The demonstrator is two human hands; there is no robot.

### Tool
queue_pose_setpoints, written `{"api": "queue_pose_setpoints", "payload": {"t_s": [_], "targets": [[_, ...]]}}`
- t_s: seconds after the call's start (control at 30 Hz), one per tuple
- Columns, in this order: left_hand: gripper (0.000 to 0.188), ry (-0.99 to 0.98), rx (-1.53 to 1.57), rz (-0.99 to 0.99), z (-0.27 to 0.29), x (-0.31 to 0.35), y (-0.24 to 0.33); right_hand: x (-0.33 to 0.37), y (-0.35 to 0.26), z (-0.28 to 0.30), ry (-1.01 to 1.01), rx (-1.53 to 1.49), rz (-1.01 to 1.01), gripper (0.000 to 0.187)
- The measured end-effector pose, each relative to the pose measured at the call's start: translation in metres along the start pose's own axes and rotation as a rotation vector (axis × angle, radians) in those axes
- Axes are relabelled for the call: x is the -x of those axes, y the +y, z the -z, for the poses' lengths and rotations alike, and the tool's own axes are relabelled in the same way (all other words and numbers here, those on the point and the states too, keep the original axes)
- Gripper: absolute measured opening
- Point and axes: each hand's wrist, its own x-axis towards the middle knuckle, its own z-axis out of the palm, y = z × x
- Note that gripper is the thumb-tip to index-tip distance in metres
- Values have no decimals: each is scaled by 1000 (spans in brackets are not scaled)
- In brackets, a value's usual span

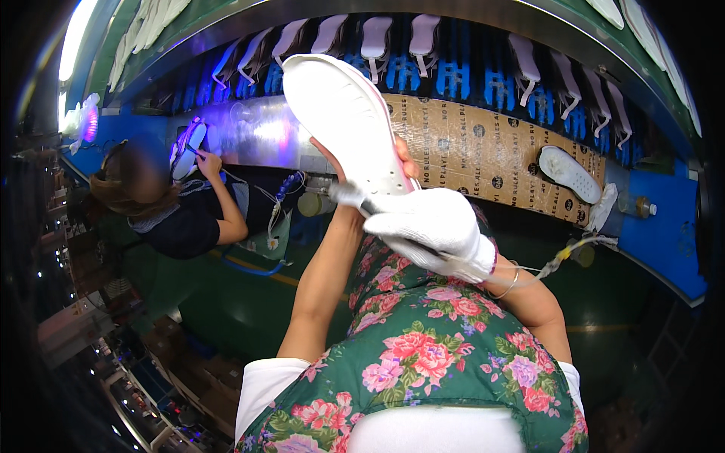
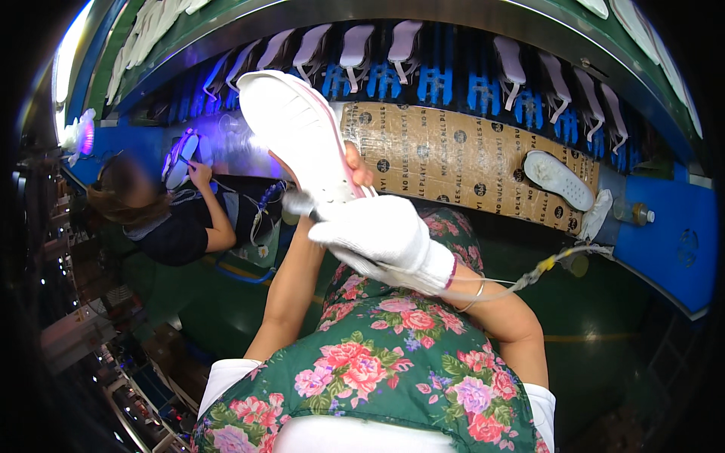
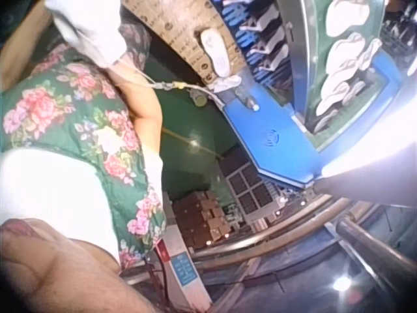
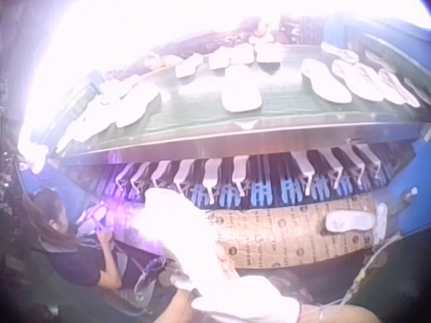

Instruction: The person takes shoe soles from an upper shelf, brushes liquid onto each sole with a brush applicator, and places them back onto the shelf.

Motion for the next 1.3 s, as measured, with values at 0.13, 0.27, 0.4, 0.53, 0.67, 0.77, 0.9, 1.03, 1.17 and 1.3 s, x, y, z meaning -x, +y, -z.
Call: {"api": "queue_pose_setpoints", "payload": {"t_s": [0.13, 0.27, 0.4, 0.53, 0.67, 0.77, 0.9, 1.03, 1.17, 1.3], "targets": [[117, -145, -212, -34, -2, -9, 17, -10, 8, 10, 115, 12, 24, 34], [100, -28, -231, -194, 1, -8, 17, 6, 3, -6, -56, 186, 89, 33], [99, -82, -271, -190, -2, -10, 24, 2, -10, 0, -67, -88, -16, 31], [120, -46, -237, -67, -5, -12, 29, 12, 3, -10, -77, 218, 25, 50], [116, -25, -202, -127, -9, -9, 29, 13, -1, -11, -21, -230, 62, 35], [114, -9, -206, -40, -9, -7, 29, 8, -5, 1, -1, -74, -25, 30], [114, 3, -231, 77, -2, -9, 34, 20, 0, -13, -101, 291, 23, 44], [113, 3, -280, 143, -7, -12, 37, 25, -5, -11, -150, 20, 46, 38], [113, 21, -303, 258, -13, -11, 41, 13, -13, 4, -118, -150, -84, 29], [109, 21, -231, 364, -17, -16, 35, 20, -4, -6, -161, 233, 10, 35]]}}
